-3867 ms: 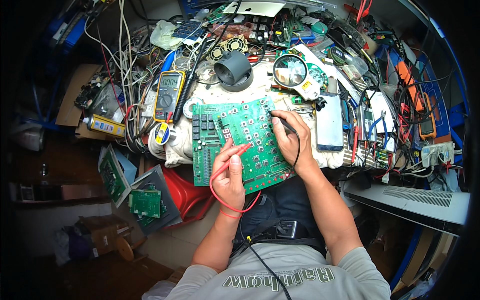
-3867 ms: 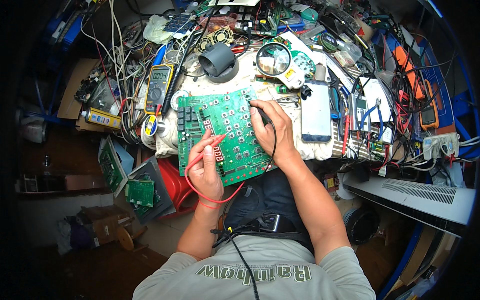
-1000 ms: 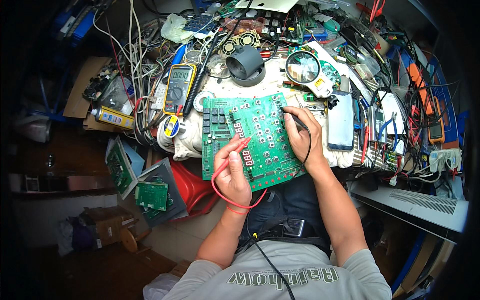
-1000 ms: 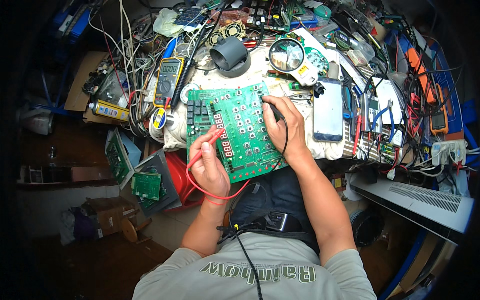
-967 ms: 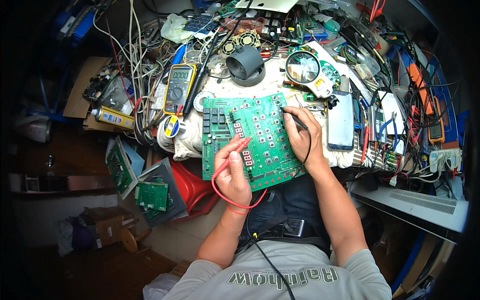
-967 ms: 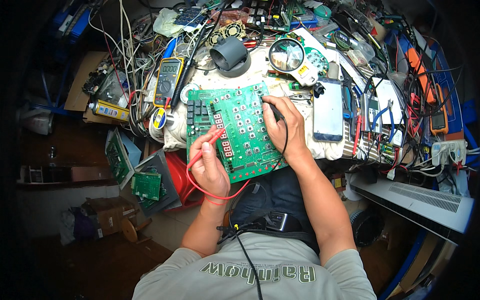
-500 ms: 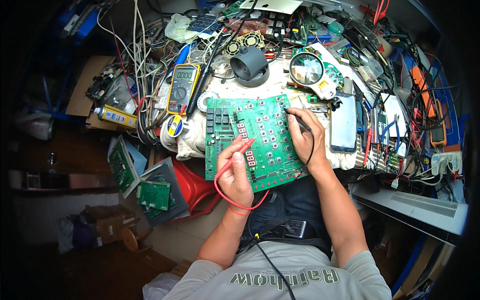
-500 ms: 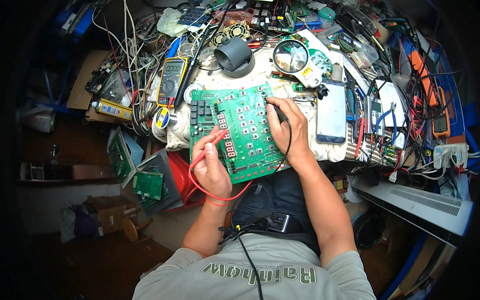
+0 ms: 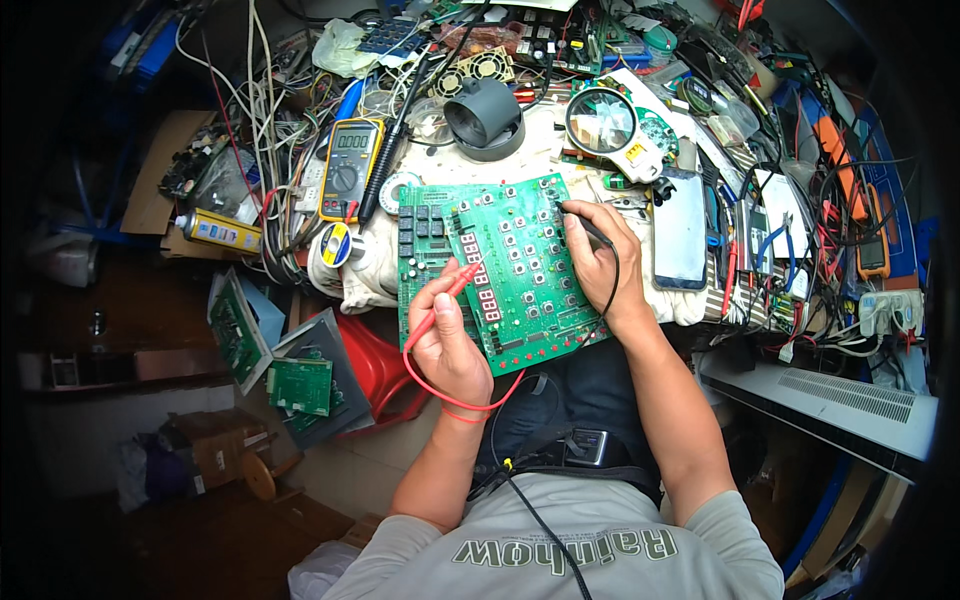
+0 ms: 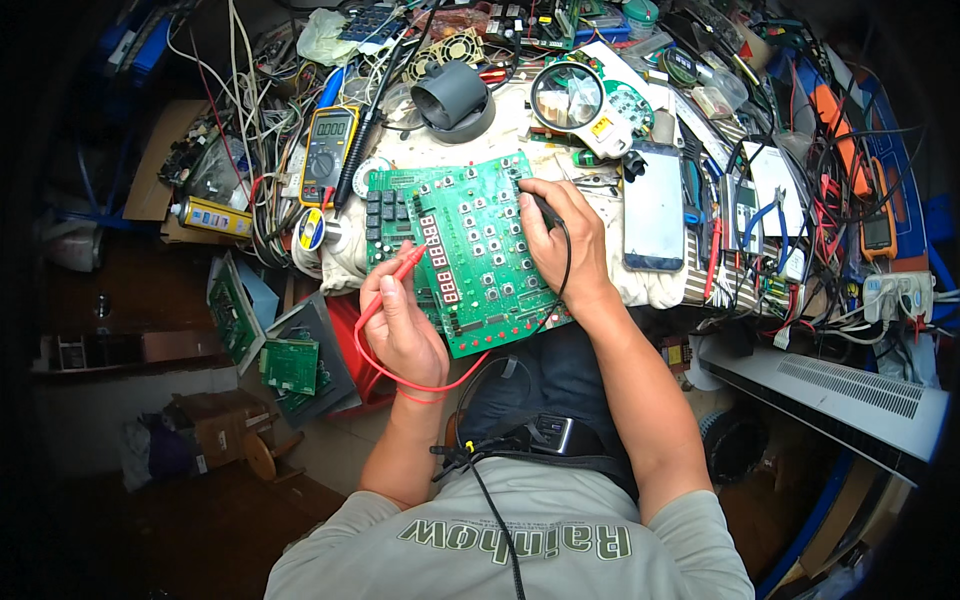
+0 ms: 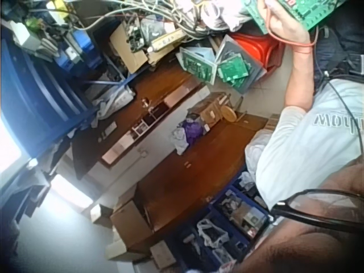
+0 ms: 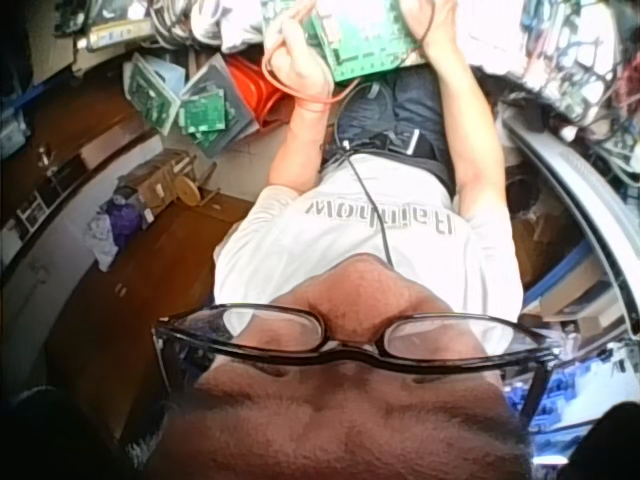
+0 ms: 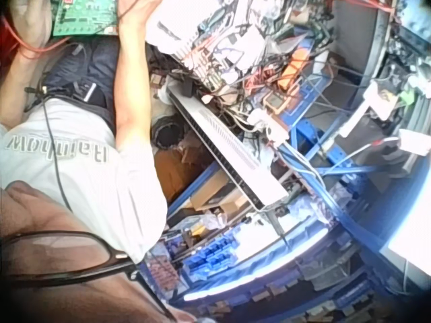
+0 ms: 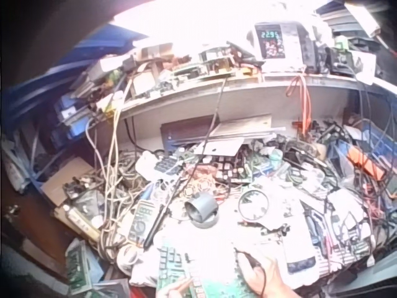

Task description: The person inspects a green circuit board with a magnifying glass, then uses a soldering iron to reflow a joint. They flip the board and test continuity with a multimeter, probing several points on the board.

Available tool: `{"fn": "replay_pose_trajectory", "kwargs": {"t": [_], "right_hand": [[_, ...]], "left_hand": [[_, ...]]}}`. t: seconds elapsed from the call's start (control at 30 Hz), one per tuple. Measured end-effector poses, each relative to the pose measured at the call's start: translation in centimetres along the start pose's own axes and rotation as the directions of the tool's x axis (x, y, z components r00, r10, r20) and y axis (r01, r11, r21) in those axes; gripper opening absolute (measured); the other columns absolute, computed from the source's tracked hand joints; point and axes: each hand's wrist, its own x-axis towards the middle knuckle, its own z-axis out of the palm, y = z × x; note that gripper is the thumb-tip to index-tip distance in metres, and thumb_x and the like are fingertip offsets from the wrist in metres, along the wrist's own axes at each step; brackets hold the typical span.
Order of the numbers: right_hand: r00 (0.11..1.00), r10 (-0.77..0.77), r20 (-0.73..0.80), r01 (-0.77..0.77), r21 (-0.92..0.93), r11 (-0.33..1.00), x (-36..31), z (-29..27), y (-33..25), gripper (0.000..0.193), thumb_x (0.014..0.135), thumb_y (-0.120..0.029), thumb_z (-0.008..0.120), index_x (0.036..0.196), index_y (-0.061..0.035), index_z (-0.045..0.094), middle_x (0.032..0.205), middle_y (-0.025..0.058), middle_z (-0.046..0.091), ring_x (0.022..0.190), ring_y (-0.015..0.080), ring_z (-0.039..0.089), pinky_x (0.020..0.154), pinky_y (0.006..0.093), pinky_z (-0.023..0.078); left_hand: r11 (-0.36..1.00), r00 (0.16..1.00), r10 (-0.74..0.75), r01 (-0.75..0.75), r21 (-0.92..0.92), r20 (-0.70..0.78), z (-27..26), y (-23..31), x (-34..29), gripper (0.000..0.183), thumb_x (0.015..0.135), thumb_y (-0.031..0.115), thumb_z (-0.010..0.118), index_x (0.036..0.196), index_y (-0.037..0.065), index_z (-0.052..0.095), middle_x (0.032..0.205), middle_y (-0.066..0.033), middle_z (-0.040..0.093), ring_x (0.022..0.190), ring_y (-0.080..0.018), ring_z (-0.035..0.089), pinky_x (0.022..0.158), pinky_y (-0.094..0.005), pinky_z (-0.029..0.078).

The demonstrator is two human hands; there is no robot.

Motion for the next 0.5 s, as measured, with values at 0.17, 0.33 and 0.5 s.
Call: {"fn": "replay_pose_trajectory", "kwargs": {"t": [0.17,0.33,0.5], "right_hand": [[1.000,-0.006,-0.003,0.006,0.006,1.000,-0.01,0.05,0.07,0.017,0.098,-0.006,0.074,0.115,-0.0044,0.076,0.103,0.0157,0.075,0.091,0.0346,0.075,0.081,0.0394,0.059],[1.000,-0.011,-0.001,0.011,0.000,1.000,0.00,0.01,0.07,0.017,0.098,-0.006,0.074,0.115,-0.0040,0.076,0.103,0.0158,0.075,0.091,0.0345,0.075,0.080,0.0394,0.059],[1.000,-0.006,0.002,0.006,0.008,1.000,0.02,0.04,0.06,0.017,0.098,-0.006,0.074,0.115,-0.0037,0.076,0.102,0.0159,0.074,0.090,0.0345,0.075,0.080,0.0394,0.059]], "left_hand": [[0.998,0.999,-0.051,0.051,-0.048,-0.016,0.18,-0.04,0.06,0.028,0.117,0.017,0.048,0.130,-0.005,0.058,0.134,-0.0239,0.066,0.137,-0.0324,0.061,0.123,-0.0458,0.044],[0.994,0.996,-0.081,0.079,-0.076,-0.021,0.32,0.00,0.11,0.029,0.117,0.019,0.048,0.130,-0.005,0.058,0.133,-0.0230,0.065,0.136,-0.0312,0.061,0.123,-0.0447,0.045],[0.989,0.996,-0.094,0.093,-0.114,-0.005,0.37,-0.04,0.08,0.028,0.117,0.020,0.049,0.129,-0.004,0.059,0.135,-0.0238,0.066,0.135,-0.0302,0.062,0.122,-0.0435,0.046]]}}
